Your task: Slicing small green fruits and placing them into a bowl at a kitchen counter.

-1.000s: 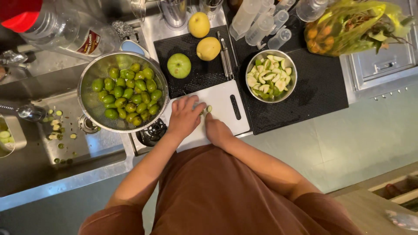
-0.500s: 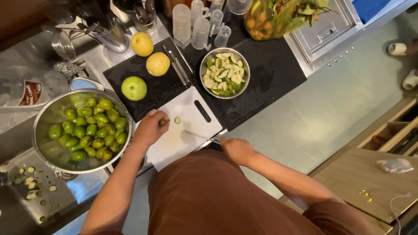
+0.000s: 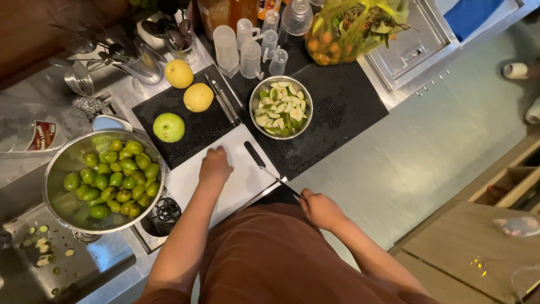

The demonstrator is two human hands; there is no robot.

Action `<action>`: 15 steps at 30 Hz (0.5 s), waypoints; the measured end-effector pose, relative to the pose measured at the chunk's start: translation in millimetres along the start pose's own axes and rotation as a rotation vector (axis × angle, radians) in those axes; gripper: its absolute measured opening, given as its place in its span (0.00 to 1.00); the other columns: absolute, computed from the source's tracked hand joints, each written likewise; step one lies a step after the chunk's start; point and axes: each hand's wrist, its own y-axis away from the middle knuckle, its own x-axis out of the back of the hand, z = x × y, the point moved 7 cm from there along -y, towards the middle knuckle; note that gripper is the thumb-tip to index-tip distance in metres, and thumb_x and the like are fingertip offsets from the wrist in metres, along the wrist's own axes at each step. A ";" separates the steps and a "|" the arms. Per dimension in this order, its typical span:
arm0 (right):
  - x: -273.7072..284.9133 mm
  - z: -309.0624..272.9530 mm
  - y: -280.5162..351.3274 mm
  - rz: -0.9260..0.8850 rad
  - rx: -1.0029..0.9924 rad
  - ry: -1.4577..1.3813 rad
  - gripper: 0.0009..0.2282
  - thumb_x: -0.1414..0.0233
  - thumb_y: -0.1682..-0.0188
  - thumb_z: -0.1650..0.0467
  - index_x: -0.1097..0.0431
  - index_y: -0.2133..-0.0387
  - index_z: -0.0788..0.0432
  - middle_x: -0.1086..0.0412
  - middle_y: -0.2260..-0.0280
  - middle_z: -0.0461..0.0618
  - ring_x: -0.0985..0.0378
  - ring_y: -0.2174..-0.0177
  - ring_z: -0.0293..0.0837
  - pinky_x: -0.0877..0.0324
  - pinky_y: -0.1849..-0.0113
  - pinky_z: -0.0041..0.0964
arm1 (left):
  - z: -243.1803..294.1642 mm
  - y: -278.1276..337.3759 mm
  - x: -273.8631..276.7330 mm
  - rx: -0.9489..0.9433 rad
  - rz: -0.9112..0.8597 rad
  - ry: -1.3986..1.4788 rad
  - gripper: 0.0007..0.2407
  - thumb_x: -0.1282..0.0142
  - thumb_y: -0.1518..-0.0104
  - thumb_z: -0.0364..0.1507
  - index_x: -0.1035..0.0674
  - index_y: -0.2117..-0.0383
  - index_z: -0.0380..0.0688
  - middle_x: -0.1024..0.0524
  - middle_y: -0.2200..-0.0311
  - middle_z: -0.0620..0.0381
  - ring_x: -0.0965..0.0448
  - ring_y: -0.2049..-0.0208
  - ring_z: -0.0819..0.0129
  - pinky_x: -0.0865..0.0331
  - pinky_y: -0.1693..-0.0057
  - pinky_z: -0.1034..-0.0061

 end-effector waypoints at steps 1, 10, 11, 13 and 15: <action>2.8 2.0 -4.2 0.016 0.008 -0.010 0.11 0.53 0.46 0.63 0.35 0.62 0.58 0.25 0.72 0.66 0.23 0.68 0.69 0.29 0.65 0.62 | -19.8 -10.2 -24.1 -0.020 0.055 0.021 0.21 0.31 0.56 0.25 0.26 0.55 0.37 0.27 0.52 0.37 0.23 0.54 0.41 0.26 0.49 0.60; 20.2 -26.3 -60.8 -0.004 0.289 0.072 0.10 0.51 0.48 0.64 0.35 0.63 0.59 0.26 0.75 0.66 0.23 0.71 0.69 0.30 0.68 0.63 | -40.1 81.4 30.8 0.085 0.490 0.443 0.07 0.38 0.51 0.24 0.21 0.67 0.40 0.22 0.66 0.45 0.20 0.65 0.54 0.25 0.55 0.65; 24.7 -30.1 -70.4 -0.003 0.335 0.102 0.10 0.51 0.48 0.65 0.35 0.64 0.59 0.26 0.75 0.66 0.23 0.71 0.68 0.30 0.69 0.63 | -42.6 97.2 43.3 0.126 0.576 0.519 0.08 0.37 0.51 0.25 0.20 0.67 0.41 0.22 0.67 0.47 0.20 0.68 0.56 0.25 0.57 0.67; 26.4 -42.6 -92.2 -0.032 0.428 0.173 0.10 0.51 0.48 0.64 0.35 0.64 0.59 0.26 0.76 0.66 0.23 0.72 0.68 0.30 0.69 0.63 | -85.1 143.0 67.2 0.258 0.819 0.608 0.08 0.37 0.48 0.27 0.21 0.65 0.41 0.23 0.70 0.49 0.22 0.69 0.58 0.26 0.59 0.69; 24.7 -55.4 -103.4 -0.059 0.510 0.235 0.09 0.52 0.48 0.64 0.34 0.65 0.59 0.26 0.76 0.66 0.23 0.72 0.69 0.30 0.69 0.64 | -121.6 206.8 88.4 0.384 1.053 0.680 0.08 0.37 0.44 0.29 0.22 0.62 0.41 0.24 0.72 0.51 0.23 0.71 0.61 0.27 0.61 0.70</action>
